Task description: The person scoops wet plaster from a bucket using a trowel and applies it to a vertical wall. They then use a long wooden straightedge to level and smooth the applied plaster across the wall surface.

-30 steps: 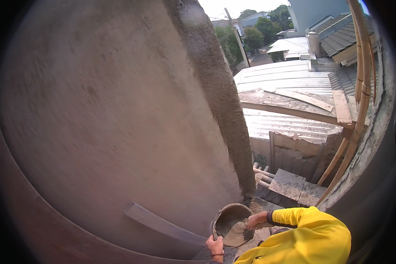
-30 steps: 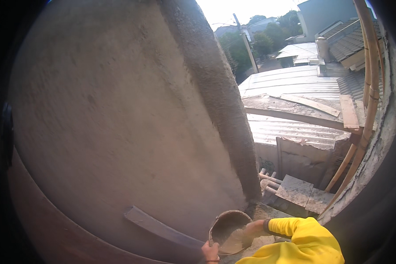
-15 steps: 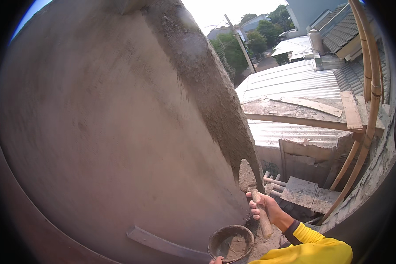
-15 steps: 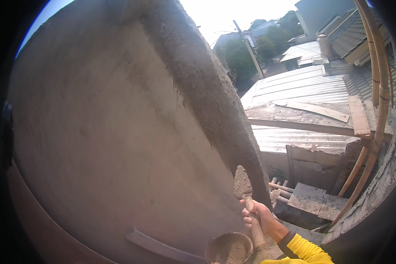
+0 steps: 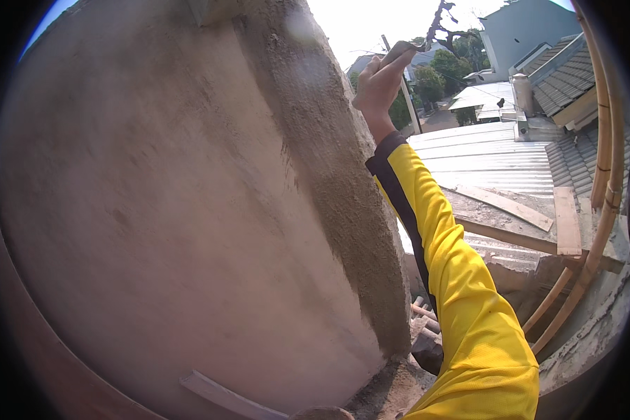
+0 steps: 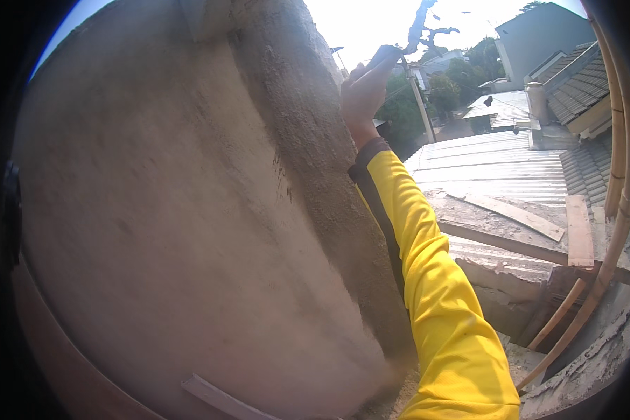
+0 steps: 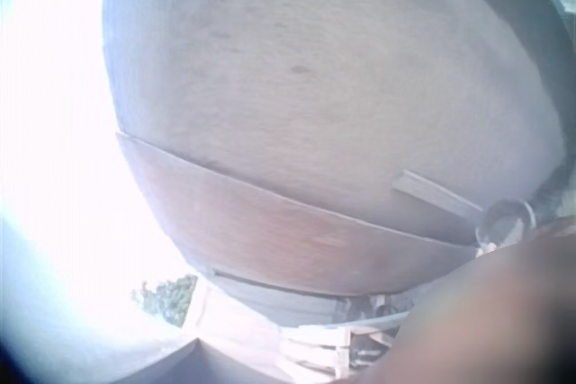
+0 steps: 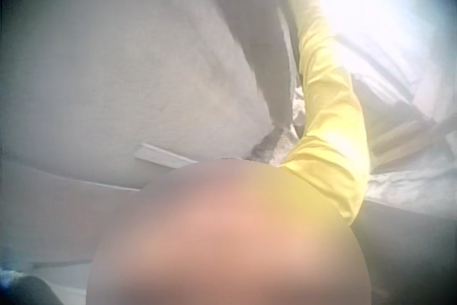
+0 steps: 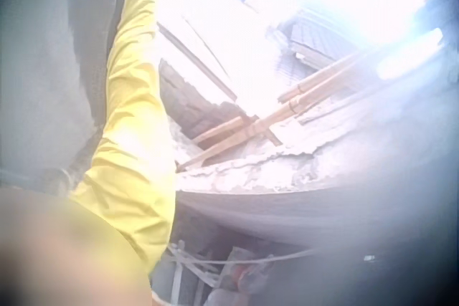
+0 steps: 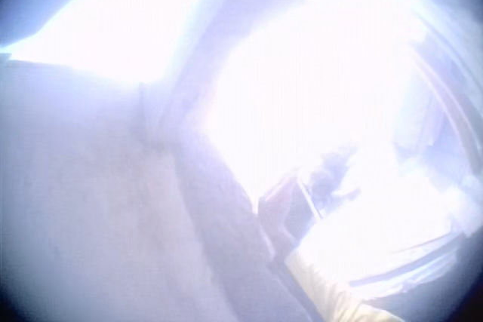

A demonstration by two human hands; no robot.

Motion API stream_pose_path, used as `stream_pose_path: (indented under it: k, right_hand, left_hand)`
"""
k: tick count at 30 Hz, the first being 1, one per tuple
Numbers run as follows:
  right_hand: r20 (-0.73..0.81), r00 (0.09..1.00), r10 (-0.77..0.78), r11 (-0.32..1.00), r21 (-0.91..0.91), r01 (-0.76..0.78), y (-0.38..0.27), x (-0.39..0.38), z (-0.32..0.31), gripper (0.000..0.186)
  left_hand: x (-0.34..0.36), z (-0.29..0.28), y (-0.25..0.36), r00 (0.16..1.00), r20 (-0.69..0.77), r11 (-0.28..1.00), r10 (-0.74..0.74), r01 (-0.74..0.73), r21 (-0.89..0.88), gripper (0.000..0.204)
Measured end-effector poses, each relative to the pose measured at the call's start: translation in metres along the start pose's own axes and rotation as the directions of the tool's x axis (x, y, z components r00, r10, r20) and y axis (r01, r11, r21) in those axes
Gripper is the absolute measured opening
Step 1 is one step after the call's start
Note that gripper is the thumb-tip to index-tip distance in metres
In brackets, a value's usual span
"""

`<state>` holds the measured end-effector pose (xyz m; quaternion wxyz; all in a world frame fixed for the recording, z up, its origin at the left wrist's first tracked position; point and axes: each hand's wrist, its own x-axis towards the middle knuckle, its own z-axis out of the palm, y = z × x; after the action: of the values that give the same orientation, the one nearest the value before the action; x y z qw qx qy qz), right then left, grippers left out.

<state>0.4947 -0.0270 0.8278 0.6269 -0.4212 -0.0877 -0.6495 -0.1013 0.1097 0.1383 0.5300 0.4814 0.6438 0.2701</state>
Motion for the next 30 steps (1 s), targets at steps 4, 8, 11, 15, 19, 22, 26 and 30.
stream_pose_path:
  k: [4,8,11,15,19,22,26,30]
  right_hand:
    - [0.880,0.454,0.138,0.949,-0.248,0.192,-0.013,-0.073,-0.076,0.065]
    - [0.958,-0.088,0.272,0.946,-0.283,-0.157,-0.048,-0.267,-0.361,0.062]
    - [0.778,-0.455,0.434,0.859,-0.510,-0.053,-0.073,-0.354,-0.534,0.054]
    - [0.494,-0.746,0.447,0.858,-0.473,0.201,-0.103,-0.383,-0.629,0.040]
    - [0.459,-0.762,0.456,0.872,-0.403,0.279,-0.110,-0.414,-0.634,0.025]
    - [0.209,-0.869,0.449,0.809,-0.508,0.295,-0.103,-0.440,-0.633,0.024]
    - [-0.058,-0.954,0.295,0.609,-0.757,0.235,-0.106,-0.447,-0.639,0.034]
    - [-0.095,-0.977,0.188,0.331,-0.931,0.155,-0.132,-0.425,-0.639,0.037]
  left_hand:
    - [-0.007,-0.015,-0.007,0.999,-0.033,1.000,-0.001,0.001,0.008,0.031]
    - [-0.014,-0.041,-0.016,0.999,-0.051,1.000,-0.004,0.004,0.004,0.033]
    - [-0.020,-0.049,-0.017,0.998,0.061,0.998,0.030,-0.028,-0.048,0.032]
    - [-0.029,-0.047,-0.011,0.951,0.236,0.980,0.197,-0.189,-0.058,0.021]
    - [-0.041,-0.062,0.006,0.857,0.316,0.842,0.407,-0.486,0.233,0.023]
    - [-0.046,-0.072,0.015,0.802,0.372,0.780,0.467,-0.572,0.253,0.026]
    - [-0.038,-0.081,0.012,0.798,0.388,0.815,0.462,-0.554,0.169,0.031]
    - [-0.017,-0.087,-0.008,0.853,0.321,0.867,0.411,-0.475,0.151,0.034]
